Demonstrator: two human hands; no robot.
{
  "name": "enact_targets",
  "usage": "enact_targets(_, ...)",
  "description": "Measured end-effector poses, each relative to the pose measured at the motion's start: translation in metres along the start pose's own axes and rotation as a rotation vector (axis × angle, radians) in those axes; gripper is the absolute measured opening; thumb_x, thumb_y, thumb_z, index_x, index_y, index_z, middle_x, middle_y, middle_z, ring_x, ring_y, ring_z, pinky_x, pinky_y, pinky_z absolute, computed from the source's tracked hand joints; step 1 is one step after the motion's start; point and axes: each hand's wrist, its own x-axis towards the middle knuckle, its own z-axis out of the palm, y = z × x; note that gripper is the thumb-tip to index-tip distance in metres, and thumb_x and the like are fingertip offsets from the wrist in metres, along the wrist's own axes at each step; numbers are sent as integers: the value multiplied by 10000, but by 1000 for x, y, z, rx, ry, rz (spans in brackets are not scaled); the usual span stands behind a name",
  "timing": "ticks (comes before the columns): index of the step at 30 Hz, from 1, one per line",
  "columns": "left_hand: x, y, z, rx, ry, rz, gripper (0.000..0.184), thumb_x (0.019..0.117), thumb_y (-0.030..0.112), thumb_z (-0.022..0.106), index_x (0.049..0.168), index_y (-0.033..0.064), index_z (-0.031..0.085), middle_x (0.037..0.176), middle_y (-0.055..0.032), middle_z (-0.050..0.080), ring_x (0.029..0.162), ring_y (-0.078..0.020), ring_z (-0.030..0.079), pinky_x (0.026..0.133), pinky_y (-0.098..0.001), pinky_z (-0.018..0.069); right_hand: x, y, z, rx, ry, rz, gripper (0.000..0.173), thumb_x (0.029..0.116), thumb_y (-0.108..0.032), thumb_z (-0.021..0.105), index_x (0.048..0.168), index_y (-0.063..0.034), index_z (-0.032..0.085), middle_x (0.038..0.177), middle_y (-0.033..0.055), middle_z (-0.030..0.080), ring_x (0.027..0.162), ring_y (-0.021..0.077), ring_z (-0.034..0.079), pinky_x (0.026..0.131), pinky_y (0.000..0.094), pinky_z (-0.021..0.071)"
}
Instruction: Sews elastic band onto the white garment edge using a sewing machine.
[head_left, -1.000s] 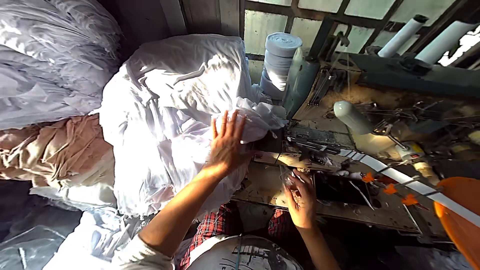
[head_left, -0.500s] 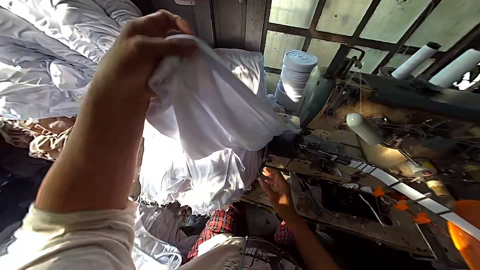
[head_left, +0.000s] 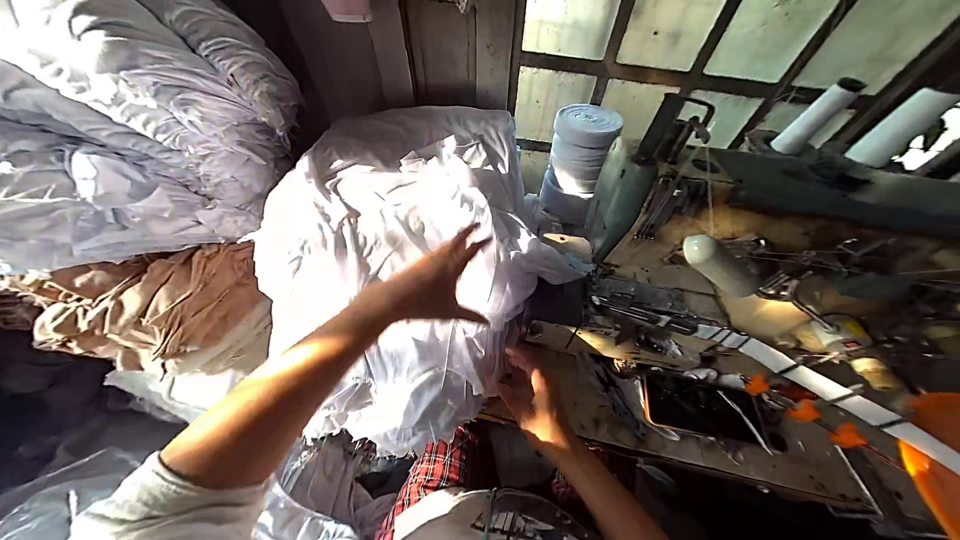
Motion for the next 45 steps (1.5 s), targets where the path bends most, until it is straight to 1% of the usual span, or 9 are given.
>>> enact_targets(3,11,-5,54,189,-163,-62,1121,727,305,931,1627,132,286,1714,-187,87,1451,-473,372,1060,-623,432,-15,9,-16,-47,20,-39,327,925,-134,705,1182,68,700,1162,180,723,1082,196,709,970,334,572)
enact_targets(5,38,-18,62,257,-89,-121,1119,720,170,907,1636,132,265,1706,-225,72,1296,-534,491,925,-633,484,-22,15,-20,-50,21,-31,244,937,-93,674,1121,61,720,1087,159,735,990,169,724,902,310,596)
enact_targets(10,143,-8,13,307,-287,-185,329,923,143,700,1213,-10,673,1251,-271,633,1184,-471,596,904,-675,473,-28,23,-21,-106,18,-98,189,916,-58,662,1041,62,737,1053,167,737,970,177,726,881,285,591)
enact_targets(17,228,24,-1,222,398,525,247,920,7,631,1155,-65,659,1220,-257,633,1121,-391,658,922,-490,552,-28,33,-18,-139,35,-225,181,948,-150,646,965,5,738,1019,117,738,991,83,703,897,175,550)
enact_targets(22,163,-14,28,62,-79,85,619,880,39,756,1431,-36,484,1492,-273,456,1293,-445,547,1025,-588,484,-31,23,-24,-137,-8,-141,194,922,-98,642,1017,31,752,1040,137,738,978,145,712,879,260,579)
enact_targets(32,-96,-87,-4,1,364,-183,327,892,-81,527,1180,-53,680,1386,-221,598,1280,-384,583,1065,-556,467,-12,10,-4,34,40,-219,200,965,-125,637,1049,42,708,1058,94,731,938,27,695,845,167,574)
enact_targets(37,-134,-82,17,160,101,-31,534,709,104,747,1238,46,696,1506,-167,520,1430,-351,454,1167,-550,365,4,-20,32,-2,-102,-433,172,994,-138,635,1049,1,720,1121,134,717,1048,104,687,918,209,563)
enact_targets(41,-130,-89,36,238,246,-79,472,900,229,665,1316,8,638,1499,-213,515,1382,-386,499,1079,-580,418,3,-20,51,-48,-215,-408,216,985,-149,639,1076,24,732,1192,192,691,1068,146,689,917,215,559)
enact_targets(45,-95,-101,37,348,384,-31,264,956,127,578,1132,-3,727,1190,-231,684,1119,-446,641,882,-606,494,6,-22,57,-30,-217,-342,208,962,-133,659,1058,35,735,1174,186,693,943,122,698,815,193,572)
